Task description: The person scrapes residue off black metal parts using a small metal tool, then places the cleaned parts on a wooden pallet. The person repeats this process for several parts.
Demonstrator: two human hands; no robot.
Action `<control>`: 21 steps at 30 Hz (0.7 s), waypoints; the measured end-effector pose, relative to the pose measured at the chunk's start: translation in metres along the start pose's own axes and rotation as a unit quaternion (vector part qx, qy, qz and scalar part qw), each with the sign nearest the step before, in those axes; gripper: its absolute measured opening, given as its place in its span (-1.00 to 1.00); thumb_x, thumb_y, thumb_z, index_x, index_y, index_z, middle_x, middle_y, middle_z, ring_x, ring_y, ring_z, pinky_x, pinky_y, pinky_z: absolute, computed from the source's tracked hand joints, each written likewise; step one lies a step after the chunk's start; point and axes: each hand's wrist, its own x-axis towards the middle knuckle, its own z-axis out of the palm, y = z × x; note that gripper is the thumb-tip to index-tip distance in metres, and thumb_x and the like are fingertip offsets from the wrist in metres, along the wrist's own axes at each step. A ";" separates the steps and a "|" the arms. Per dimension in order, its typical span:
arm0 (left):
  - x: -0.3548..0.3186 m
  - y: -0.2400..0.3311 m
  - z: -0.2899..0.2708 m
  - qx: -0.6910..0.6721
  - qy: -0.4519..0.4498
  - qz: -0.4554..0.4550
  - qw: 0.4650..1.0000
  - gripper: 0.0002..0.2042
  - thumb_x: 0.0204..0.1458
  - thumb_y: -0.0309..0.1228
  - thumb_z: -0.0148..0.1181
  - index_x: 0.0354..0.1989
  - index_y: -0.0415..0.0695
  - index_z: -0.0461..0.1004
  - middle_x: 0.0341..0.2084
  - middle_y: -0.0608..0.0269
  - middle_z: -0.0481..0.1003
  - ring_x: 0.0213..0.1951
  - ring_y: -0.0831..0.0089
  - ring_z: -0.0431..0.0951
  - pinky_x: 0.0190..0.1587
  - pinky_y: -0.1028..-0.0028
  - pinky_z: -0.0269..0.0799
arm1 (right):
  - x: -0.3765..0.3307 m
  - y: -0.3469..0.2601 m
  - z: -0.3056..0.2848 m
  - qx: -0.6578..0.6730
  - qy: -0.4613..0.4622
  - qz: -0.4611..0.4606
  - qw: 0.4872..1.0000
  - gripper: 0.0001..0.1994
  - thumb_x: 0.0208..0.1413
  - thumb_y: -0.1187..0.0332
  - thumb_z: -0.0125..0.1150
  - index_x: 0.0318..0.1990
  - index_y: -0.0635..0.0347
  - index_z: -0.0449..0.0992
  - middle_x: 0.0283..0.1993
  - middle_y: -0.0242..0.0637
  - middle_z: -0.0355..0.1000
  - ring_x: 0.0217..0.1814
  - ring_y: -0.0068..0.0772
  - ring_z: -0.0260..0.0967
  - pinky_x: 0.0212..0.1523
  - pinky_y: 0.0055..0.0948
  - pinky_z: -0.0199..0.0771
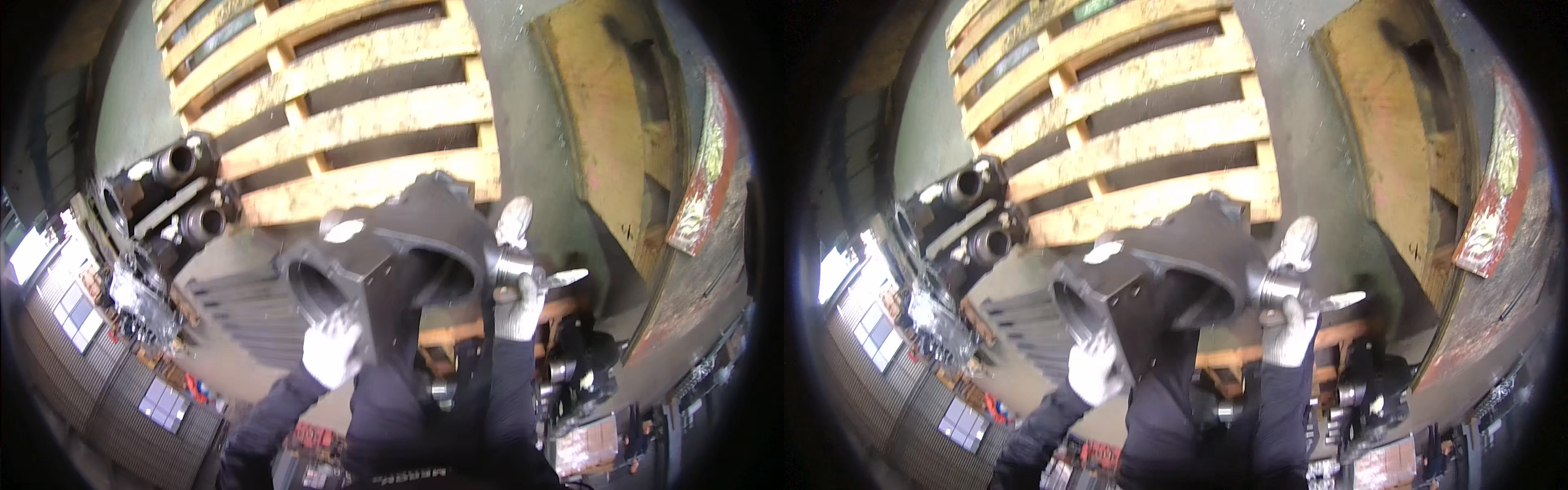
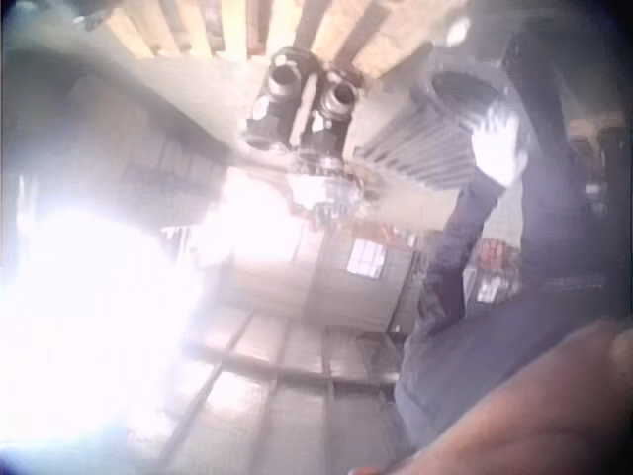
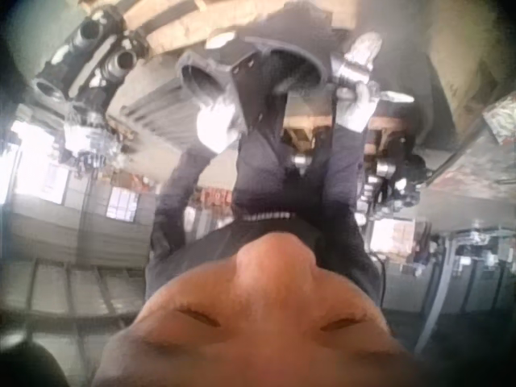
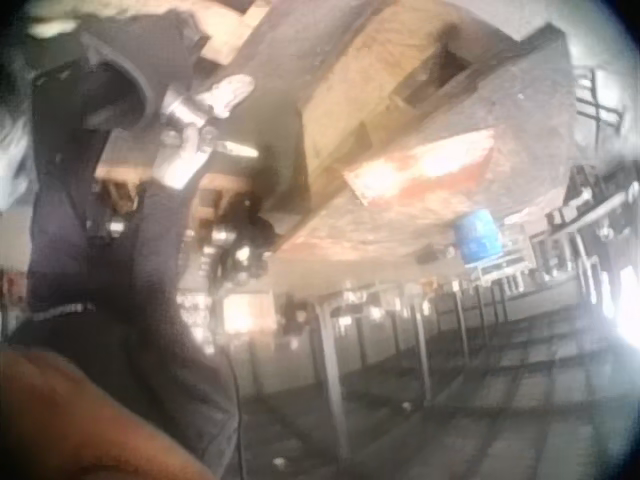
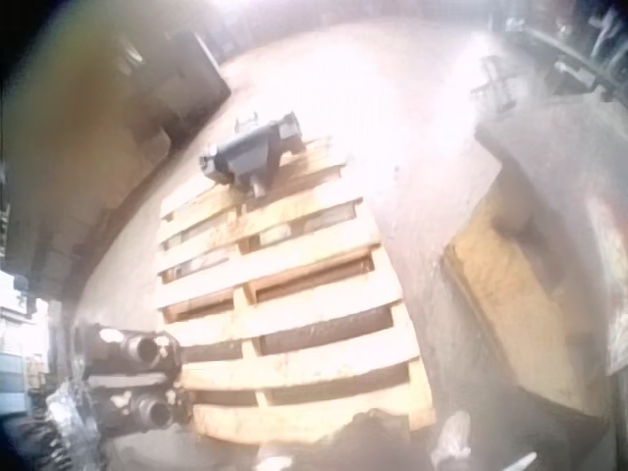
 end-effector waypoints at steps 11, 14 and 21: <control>-0.034 0.011 0.067 0.044 -0.047 0.009 0.998 -0.52 -0.41 -0.27 0.41 -0.20 -0.13 0.53 -0.12 -0.04 0.57 0.07 -0.09 0.54 0.09 0.06 0.48 | -0.001 0.015 -0.062 0.012 -0.069 -0.008 0.998 -0.50 0.09 0.44 0.32 0.20 0.32 0.40 0.23 -0.07 0.42 0.33 -0.13 0.36 0.41 -0.20 0.30; -0.046 0.005 0.082 0.076 -0.030 -0.020 0.996 -0.55 -0.44 -0.27 0.42 -0.27 -0.13 0.54 -0.21 -0.04 0.56 -0.02 -0.10 0.55 -0.03 0.03 0.49 | -0.010 0.010 -0.058 0.011 -0.046 0.031 0.998 -0.64 -0.01 0.52 0.38 -0.05 0.14 0.41 0.26 -0.10 0.38 0.34 -0.12 0.33 0.39 -0.08 0.33; -0.060 -0.031 0.088 0.014 0.038 -0.041 0.998 -0.70 -0.51 -0.39 0.37 -0.50 -0.20 0.49 -0.35 -0.08 0.49 -0.18 -0.09 0.53 -0.16 0.02 0.48 | -0.030 0.005 -0.030 -0.025 -0.038 0.052 0.998 -0.61 -0.06 0.57 0.37 -0.14 -0.03 0.32 0.18 -0.07 0.38 0.04 -0.30 0.46 -0.36 -0.59 0.57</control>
